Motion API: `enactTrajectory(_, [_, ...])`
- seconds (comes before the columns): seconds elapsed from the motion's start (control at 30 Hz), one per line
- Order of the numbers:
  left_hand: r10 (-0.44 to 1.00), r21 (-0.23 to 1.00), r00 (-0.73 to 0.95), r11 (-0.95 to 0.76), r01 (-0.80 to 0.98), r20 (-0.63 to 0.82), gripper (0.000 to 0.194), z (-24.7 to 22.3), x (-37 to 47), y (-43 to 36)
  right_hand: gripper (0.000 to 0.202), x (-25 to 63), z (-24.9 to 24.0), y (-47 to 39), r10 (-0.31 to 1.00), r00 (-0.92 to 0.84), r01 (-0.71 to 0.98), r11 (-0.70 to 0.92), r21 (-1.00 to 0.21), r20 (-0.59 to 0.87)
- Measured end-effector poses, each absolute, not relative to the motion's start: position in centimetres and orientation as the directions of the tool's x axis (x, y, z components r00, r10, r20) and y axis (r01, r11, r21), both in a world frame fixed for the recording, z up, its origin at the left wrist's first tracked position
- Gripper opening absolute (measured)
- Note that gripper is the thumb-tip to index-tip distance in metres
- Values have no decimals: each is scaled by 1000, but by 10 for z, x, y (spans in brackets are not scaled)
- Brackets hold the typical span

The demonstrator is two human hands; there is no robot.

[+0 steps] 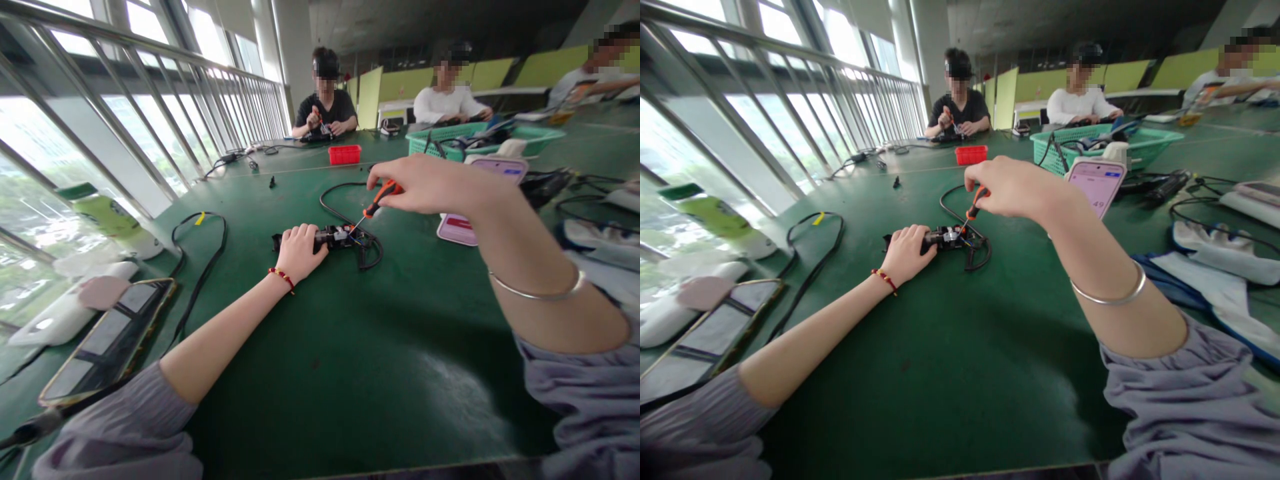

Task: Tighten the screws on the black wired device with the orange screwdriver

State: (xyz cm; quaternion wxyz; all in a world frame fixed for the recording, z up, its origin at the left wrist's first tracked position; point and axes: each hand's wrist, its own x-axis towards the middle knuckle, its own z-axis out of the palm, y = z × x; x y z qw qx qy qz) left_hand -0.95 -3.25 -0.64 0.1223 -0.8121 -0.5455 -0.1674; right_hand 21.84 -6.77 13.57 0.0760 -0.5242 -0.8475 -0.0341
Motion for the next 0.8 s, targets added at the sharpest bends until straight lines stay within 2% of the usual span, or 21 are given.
enactTrajectory(0.17, [848, -20, 351, -375, 927, 398, 29, -5, -9, -33, 42, 213, 138, -72, 939, -337, 940, 340, -34, 62])
enactTrajectory(0.3, [846, -14, 351, -378, 926, 401, 29, -5, -10, -33, 34, 215, 138, -72, 900, -420, 906, 424, -6, 120])
enactTrajectory(0.4, [845, -10, 350, -379, 925, 404, 29, -6, -10, -32, 36, 217, 137, -69, 861, -483, 873, 487, 16, 158])
enactTrajectory(0.5, [846, -13, 351, -378, 926, 402, 29, -6, -9, -32, 35, 215, 137, -70, 891, -440, 895, 445, -24, 112])
enactTrajectory(0.63, [844, -19, 353, -378, 925, 403, 30, -6, -9, -32, 47, 211, 138, -72, 933, -358, 932, 359, -45, 35])
enactTrajectory(0.8, [844, -16, 355, -381, 924, 403, 30, -7, -10, -30, 36, 216, 136, -69, 873, -470, 881, 473, 13, 131])
